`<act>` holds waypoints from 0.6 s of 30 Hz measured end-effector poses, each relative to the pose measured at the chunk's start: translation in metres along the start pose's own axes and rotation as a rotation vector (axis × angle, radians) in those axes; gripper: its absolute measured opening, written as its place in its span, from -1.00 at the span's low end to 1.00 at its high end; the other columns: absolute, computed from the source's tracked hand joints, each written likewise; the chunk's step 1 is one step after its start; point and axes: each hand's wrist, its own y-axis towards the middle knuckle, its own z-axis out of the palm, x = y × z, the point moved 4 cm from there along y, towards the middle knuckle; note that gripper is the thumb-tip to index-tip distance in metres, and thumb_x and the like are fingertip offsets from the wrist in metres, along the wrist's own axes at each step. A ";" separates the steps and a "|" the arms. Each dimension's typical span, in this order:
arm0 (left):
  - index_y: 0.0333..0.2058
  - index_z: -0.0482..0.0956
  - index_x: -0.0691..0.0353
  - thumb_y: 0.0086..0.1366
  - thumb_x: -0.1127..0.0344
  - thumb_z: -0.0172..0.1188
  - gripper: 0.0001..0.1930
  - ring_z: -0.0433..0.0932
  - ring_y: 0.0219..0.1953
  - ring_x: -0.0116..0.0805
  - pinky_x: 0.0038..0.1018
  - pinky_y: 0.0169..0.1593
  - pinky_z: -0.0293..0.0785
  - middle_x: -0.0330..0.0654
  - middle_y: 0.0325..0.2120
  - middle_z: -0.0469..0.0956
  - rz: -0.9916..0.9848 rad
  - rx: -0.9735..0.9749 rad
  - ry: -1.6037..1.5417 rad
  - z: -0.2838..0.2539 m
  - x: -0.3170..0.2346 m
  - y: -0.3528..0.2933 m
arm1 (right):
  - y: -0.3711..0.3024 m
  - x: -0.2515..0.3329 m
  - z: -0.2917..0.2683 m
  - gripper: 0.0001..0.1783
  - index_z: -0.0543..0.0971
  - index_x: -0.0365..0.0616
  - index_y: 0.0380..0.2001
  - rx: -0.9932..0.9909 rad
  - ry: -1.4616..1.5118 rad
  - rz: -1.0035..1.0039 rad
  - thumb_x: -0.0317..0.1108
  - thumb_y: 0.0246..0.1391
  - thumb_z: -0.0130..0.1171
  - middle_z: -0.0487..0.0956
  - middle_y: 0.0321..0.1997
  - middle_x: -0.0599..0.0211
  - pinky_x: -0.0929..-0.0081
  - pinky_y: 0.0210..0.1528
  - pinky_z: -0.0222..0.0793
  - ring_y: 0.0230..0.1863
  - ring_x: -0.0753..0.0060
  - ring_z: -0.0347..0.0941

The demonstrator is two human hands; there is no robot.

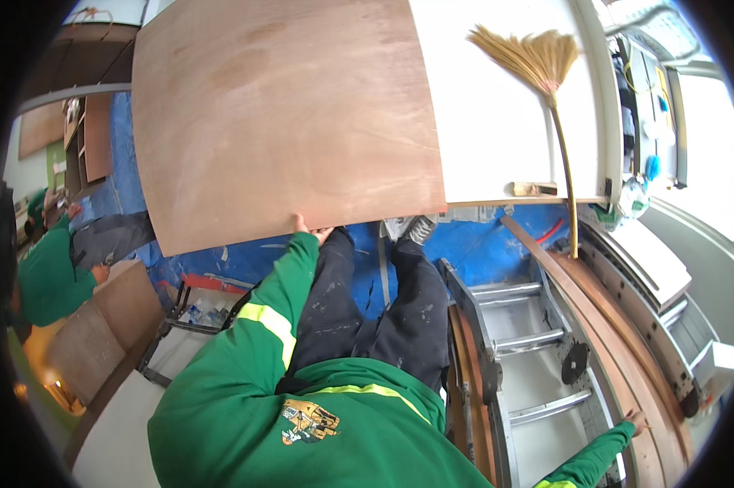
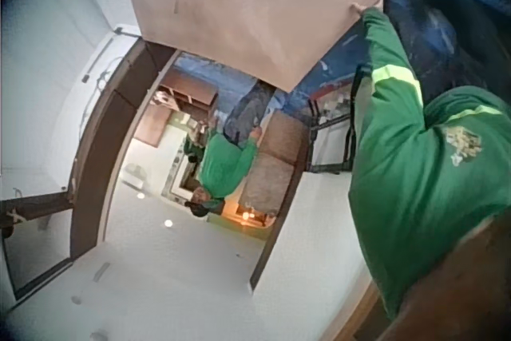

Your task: The person positions a large plywood panel against a wall-mounted cabinet frame, marks alignment lines with a pencil, and uses a hammer to tap the panel into place. They then retrieve a broom and a wooden trim piece, placing the trim along the panel edge before moving to another cabinet section.

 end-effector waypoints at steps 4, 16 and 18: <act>0.26 0.35 0.26 0.31 -0.22 0.27 -0.23 0.41 0.25 0.10 0.17 0.26 0.41 0.02 0.20 0.42 0.293 0.131 0.213 -0.014 -0.032 -0.055 | -0.153 -0.076 0.094 -0.44 0.38 -0.57 0.06 0.140 -0.379 0.024 -0.24 0.19 0.15 0.55 -0.06 0.07 0.31 -0.37 0.64 -0.24 0.21 0.59; 0.22 0.42 0.34 0.54 -0.26 -0.31 -0.27 0.64 0.04 -0.15 -0.20 0.16 0.53 0.06 -0.05 0.65 0.636 1.017 0.853 0.134 -0.119 -0.511 | -0.924 0.281 0.003 -0.20 0.49 0.05 0.22 1.543 0.238 -2.026 0.12 -0.08 0.43 0.49 0.15 0.32 0.23 -0.29 0.58 -0.21 0.15 0.61; 0.12 0.43 0.39 0.58 -0.15 -0.29 -0.36 0.66 0.00 -0.10 -0.15 0.18 0.52 0.06 -0.11 0.66 0.876 1.089 0.989 0.199 -0.145 -0.574 | -0.960 0.327 0.012 -0.43 0.54 0.17 0.16 0.926 0.564 -2.374 -0.01 0.08 0.36 0.53 0.02 0.37 0.33 -0.36 0.52 -0.40 0.29 0.56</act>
